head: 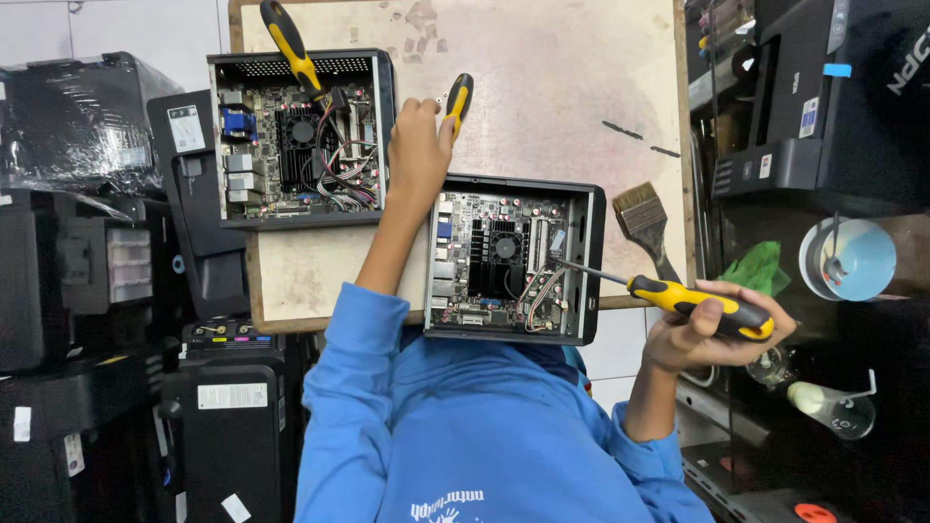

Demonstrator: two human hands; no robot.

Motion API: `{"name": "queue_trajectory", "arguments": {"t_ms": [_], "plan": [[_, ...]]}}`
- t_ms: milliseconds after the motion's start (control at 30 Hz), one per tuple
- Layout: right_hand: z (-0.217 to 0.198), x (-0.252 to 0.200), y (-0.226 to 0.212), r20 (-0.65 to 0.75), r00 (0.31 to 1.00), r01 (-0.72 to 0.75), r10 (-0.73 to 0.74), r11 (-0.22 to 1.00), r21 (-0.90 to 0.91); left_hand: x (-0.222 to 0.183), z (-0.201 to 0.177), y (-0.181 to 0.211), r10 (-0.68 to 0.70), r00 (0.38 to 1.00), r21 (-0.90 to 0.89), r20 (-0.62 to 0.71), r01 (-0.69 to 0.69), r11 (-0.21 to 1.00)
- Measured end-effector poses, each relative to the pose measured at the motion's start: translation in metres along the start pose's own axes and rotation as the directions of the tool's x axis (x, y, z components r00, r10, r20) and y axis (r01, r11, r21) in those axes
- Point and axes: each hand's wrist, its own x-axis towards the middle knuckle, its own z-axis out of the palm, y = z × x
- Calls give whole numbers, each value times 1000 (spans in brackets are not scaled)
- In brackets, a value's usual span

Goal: The person uses a screwdriver to remove screws from the side of a small form-factor computer case, then opens the case and manipulates internal components and wires. The person repeats the process on a second computer case, removing screws and adjusting internal parts.

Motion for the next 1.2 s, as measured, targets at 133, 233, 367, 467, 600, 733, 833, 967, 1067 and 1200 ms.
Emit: {"name": "queue_trajectory", "arguments": {"t_ms": [133, 233, 367, 467, 600, 733, 833, 967, 1067, 1200], "plan": [[6, 7, 1, -6, 999, 51, -51, 998, -30, -2, -18, 21, 221, 973, -88, 61, -215, 973], [14, 9, 8, 44, 995, 87, -89, 995, 44, -27, -36, 25, 355, 920, -400, 165, -267, 877], [49, 10, 4, -29, 994, 108, -105, 988, 115, -56, -23, 17, 388, 921, -370, 47, -345, 863], [74, 12, -6, 21, 998, 62, -63, 997, 53, -69, -12, 19, 295, 955, -262, 17, -280, 924], [93, 16, -11, 37, 998, -55, 47, 966, 252, -75, -7, 18, 226, 974, -219, -11, -223, 950], [96, 12, -5, 101, 991, -119, 83, 897, 426, -86, -11, 22, 149, 988, -183, -31, -153, 971], [100, 6, 30, 119, 993, -50, -9, 873, 486, -91, -8, 17, 139, 990, -149, -35, -143, 979], [104, 2, 42, 126, 991, -25, -47, 856, 516, -92, -6, 15, 134, 990, -146, -48, -139, 979], [105, 0, 42, 128, 990, -20, -56, 849, 529, -91, -8, 15, 124, 991, -153, -47, -129, 980], [103, -4, 45, 140, 989, -36, -47, 845, 534, -90, -9, 16, 132, 990, -168, -49, -138, 976]]}}
